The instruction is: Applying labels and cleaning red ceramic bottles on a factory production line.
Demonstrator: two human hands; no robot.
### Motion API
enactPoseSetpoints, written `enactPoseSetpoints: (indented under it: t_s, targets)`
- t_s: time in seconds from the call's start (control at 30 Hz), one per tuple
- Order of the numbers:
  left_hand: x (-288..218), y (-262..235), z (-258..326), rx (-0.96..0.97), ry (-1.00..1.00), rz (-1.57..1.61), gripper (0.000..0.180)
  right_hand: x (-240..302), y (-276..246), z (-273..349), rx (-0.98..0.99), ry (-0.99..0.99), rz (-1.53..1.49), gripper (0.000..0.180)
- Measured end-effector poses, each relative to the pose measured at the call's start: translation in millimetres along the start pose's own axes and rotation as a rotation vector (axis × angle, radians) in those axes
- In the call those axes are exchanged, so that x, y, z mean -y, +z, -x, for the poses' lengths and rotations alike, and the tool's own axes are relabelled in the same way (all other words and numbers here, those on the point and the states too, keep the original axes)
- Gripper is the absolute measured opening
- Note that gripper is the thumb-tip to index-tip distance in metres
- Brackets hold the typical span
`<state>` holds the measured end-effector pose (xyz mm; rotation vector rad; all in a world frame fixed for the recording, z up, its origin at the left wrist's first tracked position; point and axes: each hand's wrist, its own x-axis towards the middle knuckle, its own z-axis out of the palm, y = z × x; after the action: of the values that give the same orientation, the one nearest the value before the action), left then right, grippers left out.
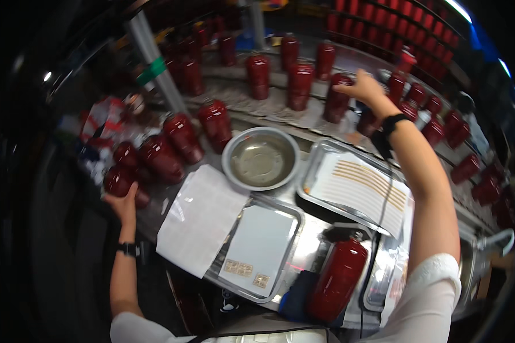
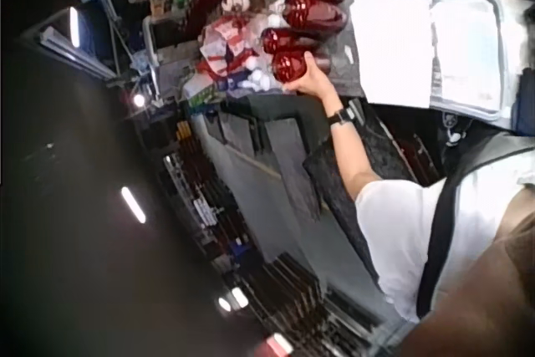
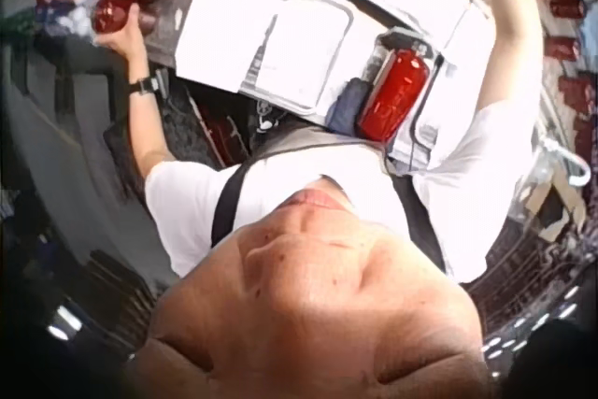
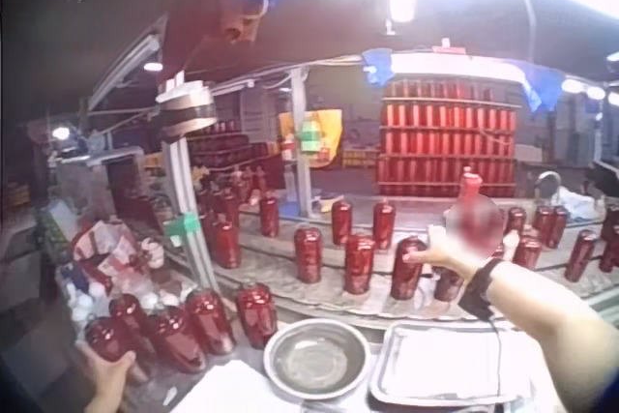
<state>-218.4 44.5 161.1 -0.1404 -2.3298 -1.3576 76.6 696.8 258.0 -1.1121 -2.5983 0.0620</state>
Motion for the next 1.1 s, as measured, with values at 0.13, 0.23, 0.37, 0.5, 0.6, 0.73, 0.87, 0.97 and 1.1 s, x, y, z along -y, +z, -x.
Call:
enactPoseSetpoints:
  t_s: [0.13,0.23,0.37,0.5,0.6,0.73,0.87,0.97,1.1]
  targets:
    - [11,4,-9,0.004,0.127,0.154,0.092,-28,31,-33,0.13,-0.004,-0.084,0.103]
    - [19,6,-11,0.046,0.053,0.225,0.1,-69,69,-64,-0.034,0.116,-0.105,0.094]
    - [24,-2,-2,0.096,0.029,0.147,0.113,-135,112,-93,0.064,0.02,-0.407,0.055]
    - [17,-29,8,0.109,-0.027,0.288,0.11,-187,125,-85,0.083,-0.053,-0.471,0.049]
    - [2,-60,10,0.056,-0.085,0.361,0.103,-207,112,-74,0.013,0.018,-0.322,0.061]
    - [-22,-95,19,0.033,-0.113,0.42,0.089,-216,93,-60,-0.069,0.035,-0.178,0.072]
    - [-43,-113,28,0.027,-0.15,0.391,0.08,-220,68,-41,-0.118,0.019,-0.078,0.064]
    - [-57,-116,36,0.016,-0.112,0.413,0.063,-215,29,-19,0.07,0.001,-0.505,0.056]
    - [-88,-109,52,0.17,0.106,0.565,0.043,-174,-53,29,-0.098,-0.216,-0.217,0.056]
